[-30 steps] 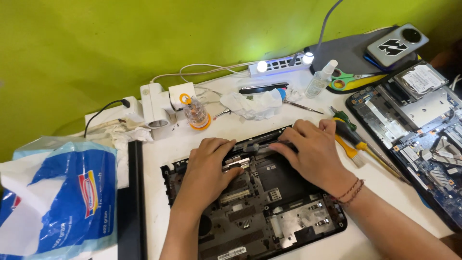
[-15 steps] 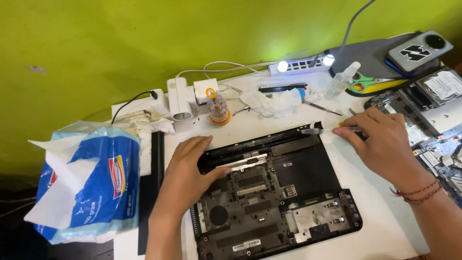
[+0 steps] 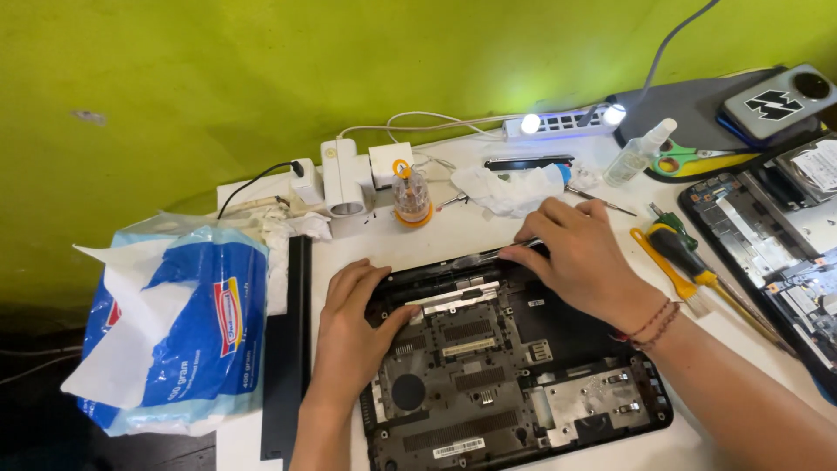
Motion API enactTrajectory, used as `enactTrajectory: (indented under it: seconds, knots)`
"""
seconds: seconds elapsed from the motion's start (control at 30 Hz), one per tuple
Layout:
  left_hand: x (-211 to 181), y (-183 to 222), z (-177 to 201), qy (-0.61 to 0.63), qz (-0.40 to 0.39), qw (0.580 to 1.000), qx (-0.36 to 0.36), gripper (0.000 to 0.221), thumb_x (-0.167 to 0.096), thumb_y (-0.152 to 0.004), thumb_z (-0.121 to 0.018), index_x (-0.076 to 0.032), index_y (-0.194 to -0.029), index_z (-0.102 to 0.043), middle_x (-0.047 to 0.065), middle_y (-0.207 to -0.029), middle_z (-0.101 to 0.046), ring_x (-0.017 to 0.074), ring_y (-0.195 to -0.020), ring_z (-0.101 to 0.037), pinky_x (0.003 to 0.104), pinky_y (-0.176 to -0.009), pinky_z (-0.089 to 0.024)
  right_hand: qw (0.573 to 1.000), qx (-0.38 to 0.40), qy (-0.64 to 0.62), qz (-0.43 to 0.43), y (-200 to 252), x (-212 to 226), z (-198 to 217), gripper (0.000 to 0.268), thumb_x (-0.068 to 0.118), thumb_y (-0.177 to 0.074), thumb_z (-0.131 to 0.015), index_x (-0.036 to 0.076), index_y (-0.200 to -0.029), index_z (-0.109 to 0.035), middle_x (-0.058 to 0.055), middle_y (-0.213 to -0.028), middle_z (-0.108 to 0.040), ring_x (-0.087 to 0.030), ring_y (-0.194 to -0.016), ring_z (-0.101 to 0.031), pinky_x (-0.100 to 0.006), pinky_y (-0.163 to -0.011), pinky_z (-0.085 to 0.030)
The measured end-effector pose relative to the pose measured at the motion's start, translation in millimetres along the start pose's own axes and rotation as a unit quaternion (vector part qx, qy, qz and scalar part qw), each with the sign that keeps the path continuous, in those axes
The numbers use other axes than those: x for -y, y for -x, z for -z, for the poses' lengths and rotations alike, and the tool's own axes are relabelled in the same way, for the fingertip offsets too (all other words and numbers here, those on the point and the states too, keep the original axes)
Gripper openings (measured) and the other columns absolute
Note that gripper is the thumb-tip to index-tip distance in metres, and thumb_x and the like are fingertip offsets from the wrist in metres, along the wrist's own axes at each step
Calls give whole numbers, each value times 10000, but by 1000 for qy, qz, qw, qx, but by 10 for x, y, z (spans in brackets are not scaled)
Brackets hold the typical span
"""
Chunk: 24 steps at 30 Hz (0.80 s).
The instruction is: Cleaning and inspecting the internal components of a laptop using a small tool and a tissue
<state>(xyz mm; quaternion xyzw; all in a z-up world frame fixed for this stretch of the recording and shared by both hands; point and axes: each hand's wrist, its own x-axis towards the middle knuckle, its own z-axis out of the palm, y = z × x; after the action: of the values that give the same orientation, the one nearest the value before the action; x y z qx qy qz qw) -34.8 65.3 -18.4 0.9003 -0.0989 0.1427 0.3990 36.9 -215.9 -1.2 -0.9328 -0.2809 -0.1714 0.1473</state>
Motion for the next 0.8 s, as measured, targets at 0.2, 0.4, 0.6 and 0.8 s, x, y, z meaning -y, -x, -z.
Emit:
enactTrajectory:
  seconds: [0.2, 0.4, 0.6, 0.8]
  knots:
    - [-42, -18, -24, 4, -7, 1000, -22, 481, -231, -728, -807, 5, -1111, -639, 112, -1090, -611, 270, -1178, -514, 381, -1014, -429, 997, 53, -46, 9, -112, 266, -62, 279, 462, -884, -600, 190, -825, -608, 25, -830, -560, -193, -629, -530, -370, -792, -321]
    - [-104, -140, -202, 58, 35, 996, -53, 560, -195, -674, -870, 65, -1110, -633, 172, -1018, -611, 369, -1195, -521, 441, -998, -452, 999, -9, -6, -34, -77, 59, 171, 210, 413, -861, -682, 221, -886, -600, 39, -776, -553, -161, -760, -629, -337, -806, -398]
    - [-278, -203, -47, 79, 101, 992, -6, 705, -237, -672, -861, 31, -1249, -555, 196, -1207, -549, 388, -1271, -460, 472, -1060, -383, 995, 35, -29, -83, -100, -18, 159, 207, 392, -903, -637, 186, -900, -608, -37, -774, -550, -286, -723, -632, -392, -733, -436]
    - [-270, -66, 50, 28, 172, 985, -5, 867, -329, -658, -878, 58, -1317, -466, 250, -1326, -467, 412, -1327, -378, 486, -1151, -206, 997, 72, 11, -9, -262, 259, 111, 250, 432, -865, -646, 189, -849, -588, 6, -769, -543, -249, -692, -641, -380, -715, -439]
